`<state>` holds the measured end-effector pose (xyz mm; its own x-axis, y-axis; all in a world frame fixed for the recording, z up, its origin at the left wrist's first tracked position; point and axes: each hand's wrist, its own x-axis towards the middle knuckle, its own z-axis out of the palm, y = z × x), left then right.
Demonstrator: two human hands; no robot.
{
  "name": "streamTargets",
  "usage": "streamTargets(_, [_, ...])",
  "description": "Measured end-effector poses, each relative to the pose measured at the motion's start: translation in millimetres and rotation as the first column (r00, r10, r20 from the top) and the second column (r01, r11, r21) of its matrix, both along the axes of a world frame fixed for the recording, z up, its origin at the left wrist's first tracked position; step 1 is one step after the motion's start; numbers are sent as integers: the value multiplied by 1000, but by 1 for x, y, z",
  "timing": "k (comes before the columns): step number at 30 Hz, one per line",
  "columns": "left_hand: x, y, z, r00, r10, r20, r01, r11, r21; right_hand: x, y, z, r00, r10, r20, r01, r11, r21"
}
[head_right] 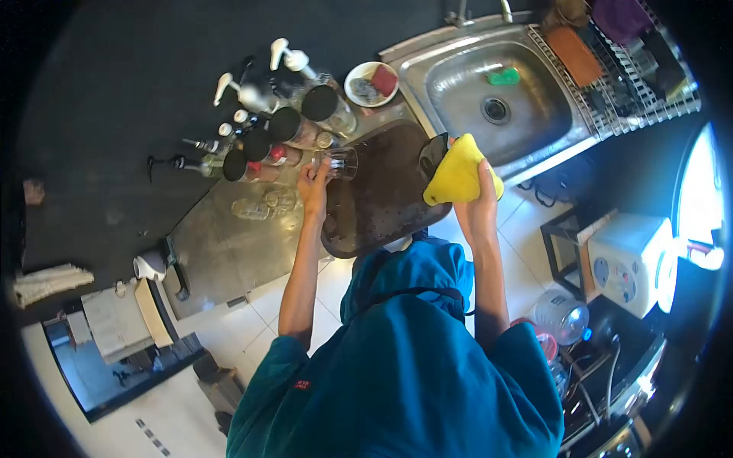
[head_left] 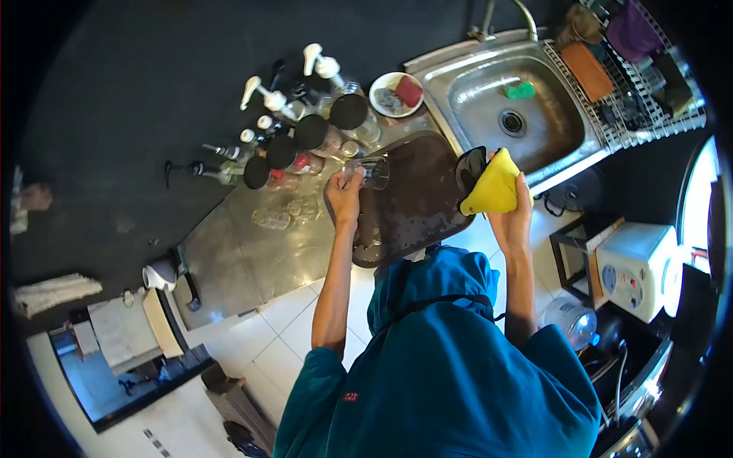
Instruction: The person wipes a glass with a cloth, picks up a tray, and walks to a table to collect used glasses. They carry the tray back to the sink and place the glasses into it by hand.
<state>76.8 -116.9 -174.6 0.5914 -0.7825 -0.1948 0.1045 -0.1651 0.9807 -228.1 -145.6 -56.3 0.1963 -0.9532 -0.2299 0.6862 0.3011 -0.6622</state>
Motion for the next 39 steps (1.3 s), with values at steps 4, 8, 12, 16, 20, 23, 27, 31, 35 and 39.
streamTargets(4, [-15,19,54,906,-26,-422,-93,961,-259,34,1,-17,991,133,-33,-129,986,106])
streamTargets(8, [-47,40,108,885,-179,-431,13,933,-361,83,18,-3,925,378,32,-377,926,-37])
streamTargets(12, [-64,49,152,924,-332,-191,215,863,-457,81,35,54,800,587,119,-578,809,-105])
streamTargets(16, [-72,58,188,912,-386,-137,265,812,-519,69,44,66,714,684,150,-632,722,-283])
streamTargets(20, [-84,60,199,872,-435,-224,213,749,-627,72,54,88,824,565,42,-549,815,-187])
streamTargets(23, [-86,59,199,902,-419,-109,255,717,-648,80,55,90,898,437,-49,-439,898,-38])
streamTargets(27, [-90,57,203,897,-439,-51,296,682,-669,85,56,83,951,308,33,-303,946,-114])
streamTargets(31, [-93,60,209,884,-460,-87,294,689,-663,76,54,86,945,188,-269,-277,894,-352])
streamTargets(35, [-76,80,222,837,-529,-137,408,772,-487,60,41,101,811,-146,-566,-448,468,-762])
streamTargets(39, [-77,86,221,923,-376,-81,334,887,-318,58,40,100,728,-22,-686,-636,354,-686])
